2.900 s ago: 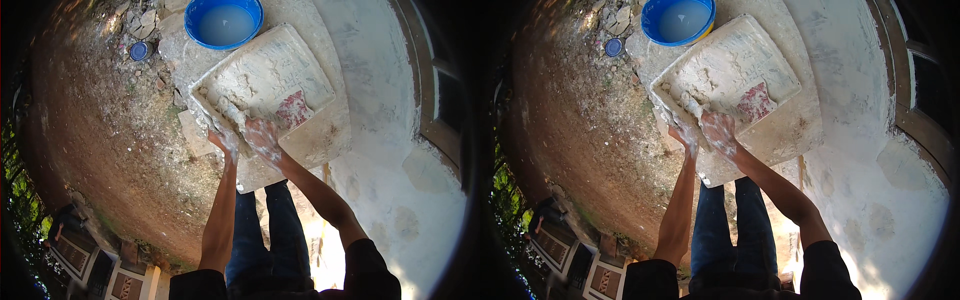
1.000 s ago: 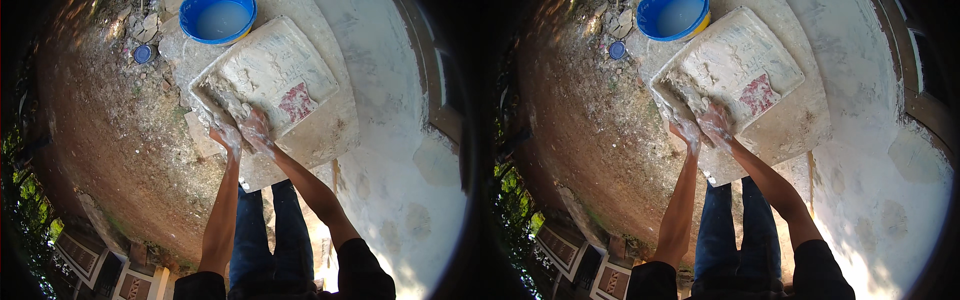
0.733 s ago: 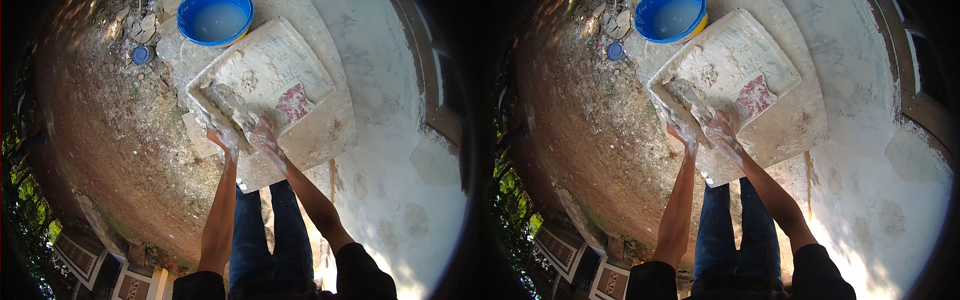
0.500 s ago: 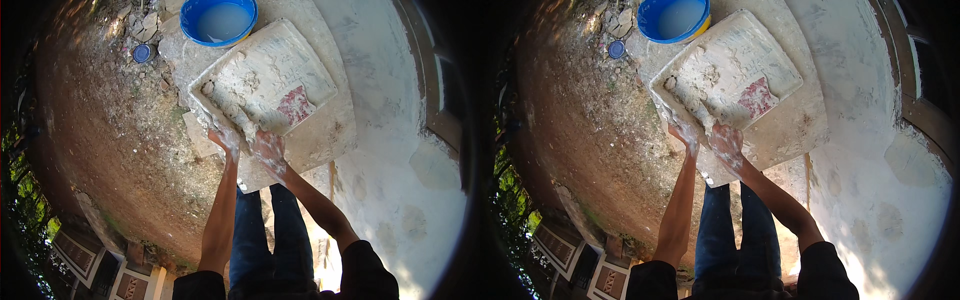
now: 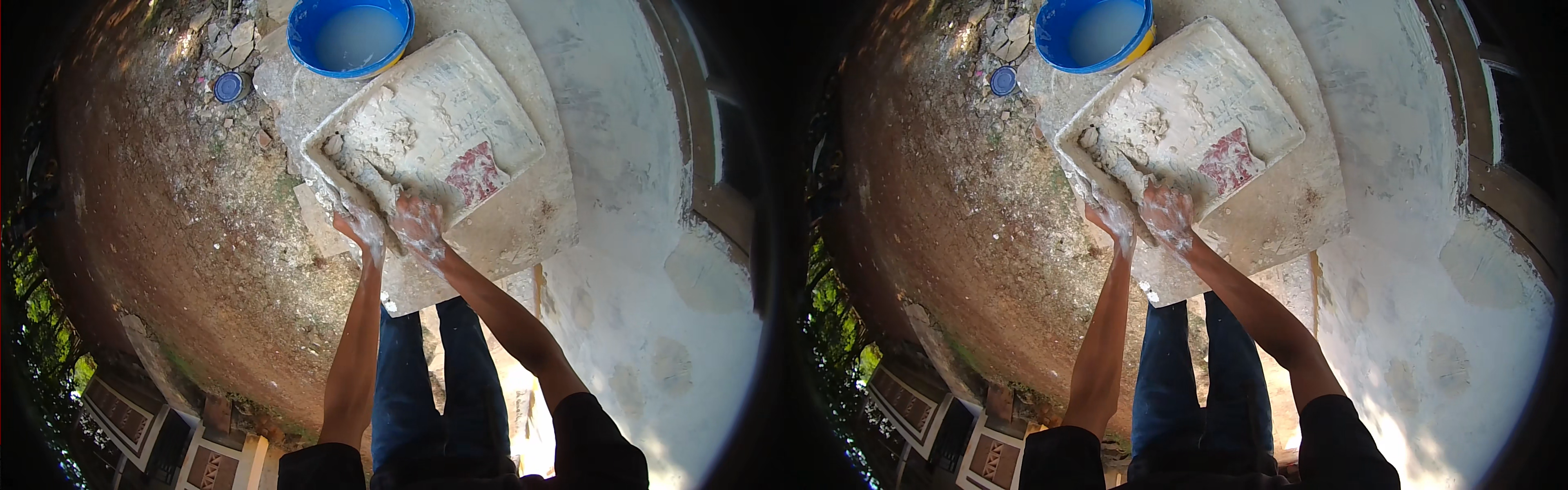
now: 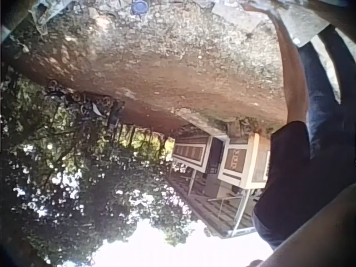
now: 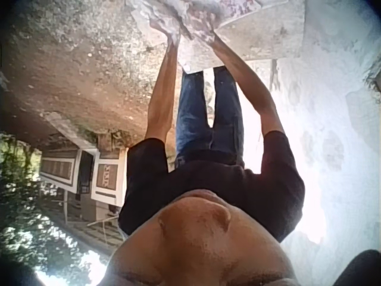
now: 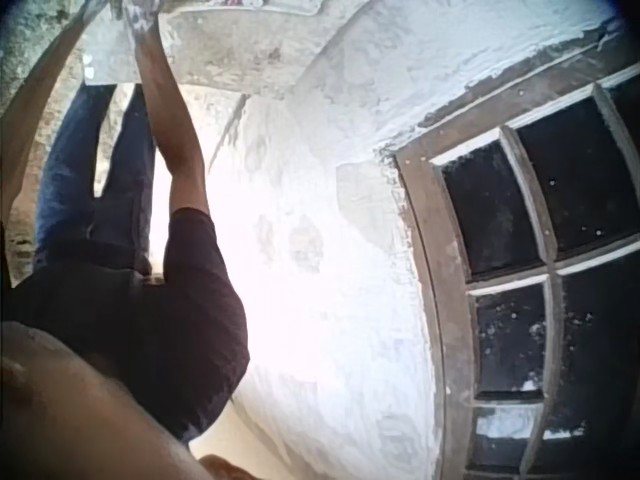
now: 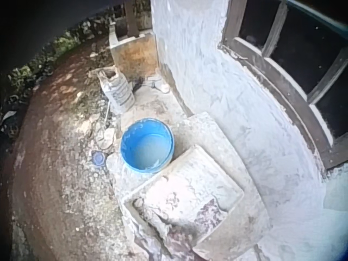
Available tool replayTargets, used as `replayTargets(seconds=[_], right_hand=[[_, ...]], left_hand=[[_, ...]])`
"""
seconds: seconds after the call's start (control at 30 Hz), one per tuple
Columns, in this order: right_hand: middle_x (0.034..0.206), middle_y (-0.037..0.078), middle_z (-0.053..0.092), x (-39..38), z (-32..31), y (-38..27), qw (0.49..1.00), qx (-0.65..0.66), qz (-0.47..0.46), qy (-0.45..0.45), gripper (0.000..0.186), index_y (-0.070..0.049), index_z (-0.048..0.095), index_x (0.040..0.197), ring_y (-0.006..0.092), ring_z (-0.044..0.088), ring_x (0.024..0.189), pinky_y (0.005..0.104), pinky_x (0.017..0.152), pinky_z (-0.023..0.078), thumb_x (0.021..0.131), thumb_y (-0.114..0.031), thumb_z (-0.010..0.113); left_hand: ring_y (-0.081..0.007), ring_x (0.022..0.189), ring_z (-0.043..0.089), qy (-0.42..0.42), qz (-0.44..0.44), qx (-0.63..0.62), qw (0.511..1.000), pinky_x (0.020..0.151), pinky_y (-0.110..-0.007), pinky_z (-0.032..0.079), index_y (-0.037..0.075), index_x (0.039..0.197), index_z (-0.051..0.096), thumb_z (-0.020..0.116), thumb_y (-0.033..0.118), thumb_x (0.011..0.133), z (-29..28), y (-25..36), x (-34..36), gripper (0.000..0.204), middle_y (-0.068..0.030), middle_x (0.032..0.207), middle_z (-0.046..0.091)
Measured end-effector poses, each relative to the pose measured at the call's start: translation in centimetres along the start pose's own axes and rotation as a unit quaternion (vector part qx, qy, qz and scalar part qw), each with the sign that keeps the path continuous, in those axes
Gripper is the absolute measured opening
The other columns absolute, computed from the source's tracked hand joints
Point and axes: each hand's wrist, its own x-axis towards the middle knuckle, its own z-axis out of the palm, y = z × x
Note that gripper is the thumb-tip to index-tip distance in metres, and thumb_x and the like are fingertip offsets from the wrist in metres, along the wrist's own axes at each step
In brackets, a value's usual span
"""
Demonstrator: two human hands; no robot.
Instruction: Applying plaster or wall putty to an exterior building wall and mixing more in a tray.
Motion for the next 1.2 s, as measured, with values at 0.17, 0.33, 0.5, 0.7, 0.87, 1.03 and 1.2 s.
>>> replayTargets(seconds=[0.17, 0.33, 0.5, 0.7, 0.87, 1.03, 1.2], right_hand=[[0.066, 0.017, 0.057, 2.9, 0.5, -1.4, 0.997, 0.017, -0.048, 0.056, 0.012, -0.002, 0.056, 0.077, 0.0324, 0.059, 0.059, 0.0459, 0.048, 0.043, 0.07, -0.011, 0.054], [0.075, 0.017, 0.059, 1.7, 1.5, 1.0, 0.991, 0.109, -0.036, 0.068, 0.031, -0.001, 0.057, 0.092, 0.0338, 0.059, 0.073, 0.0418, 0.065, 0.046, 0.076, -0.027, 0.059], [0.082, 0.014, 0.059, 0.4, 2.3, 1.6, 0.915, 0.381, 0.117, 0.067, 0.045, 0.001, 0.054, 0.107, 0.0259, 0.056, 0.071, 0.0363, 0.068, 0.047, 0.08, -0.034, 0.059], [0.076, 0.01, 0.053, 0.1, -3.0, 3.9, 0.997, 0.083, 0.003, 0.009, 0.026, -0.006, 0.057, 0.082, 0.0258, 0.052, 0.067, 0.0387, 0.074, 0.04, 0.085, -0.031, 0.053], [0.101, 0.019, 0.053, -0.8, -5.4, 2.8, 0.994, 0.02, -0.088, -0.06, 0.043, 0.0, 0.056, 0.099, 0.0357, 0.048, 0.101, 0.0455, 0.089, 0.036, 0.081, -0.039, 0.055], [0.098, 0.017, 0.054, -1.6, -5.7, 3.5, 0.998, 0.042, -0.035, -0.043, 0.046, 0.0, 0.053, 0.101, 0.0338, 0.05, 0.098, 0.047, 0.088, 0.036, 0.079, -0.04, 0.058], [0.101, 0.02, 0.053, -2.6, -5.6, 4.1, 0.956, 0.219, 0.182, -0.065, 0.049, 0.005, 0.052, 0.106, 0.0294, 0.052, 0.094, 0.0409, 0.084, 0.04, 0.082, -0.038, 0.056]], left_hand=[[-0.0163, 0.081, 0.052, -0.008, 0.01, 0.045, 0.999, 0.067, -0.029, 0.045, -0.005, 0.11, 0.048, 0.052, 0.019, 0.088, -0.2, -0.3, 0.2, 0.033, -0.01, 0.098, 0.055], [-0.0156, 0.081, 0.052, -0.017, 0.013, 0.012, 1.0, 0.069, -0.03, 0.045, -0.005, 0.111, 0.048, 0.051, 0.017, 0.087, -0.1, -0.8, 0.2, 0.032, -0.0093, 0.097, 0.055], [-0.0109, 0.072, 0.051, 0.007, 0.048, 0.018, 0.999, 0.063, -0.026, 0.044, -0.003, 0.107, 0.051, 0.053, 0.019, 0.086, -0.1, -1.0, 0.4, 0.03, -0.0039, 0.089, 0.057], [-0.0109, 0.068, 0.048, 0.025, -0.004, 0.011, 1.0, 0.058, -0.026, 0.042, -0.006, 0.096, 0.054, 0.051, 0.006, 0.084, 0.4, 0.3, 0.3, 0.017, -0.0051, 0.082, 0.056], [-0.0099, 0.061, 0.045, 0.033, 0.011, 0.014, 0.999, 0.052, -0.026, 0.04, -0.005, 0.089, 0.054, 0.052, 0.002, 0.082, 0.7, 1.3, 0.4, 0.011, -0.002, 0.073, 0.053], [-0.0114, 0.064, 0.048, 0.021, -0.06, -0.025, 0.998, 0.056, -0.027, 0.042, -0.004, 0.099, 0.051, 0.053, 0.016, 0.086, 0.3, 0.7, 0.2, 0.024, -0.0031, 0.077, 0.055], [-0.0112, 0.068, 0.048, 0.036, -0.061, -0.052, 0.996, 0.058, -0.027, 0.042, -0.004, 0.101, 0.052, 0.054, 0.016, 0.086, 0.2, 0.6, 0.3, 0.026, -0.0037, 0.081, 0.055]])
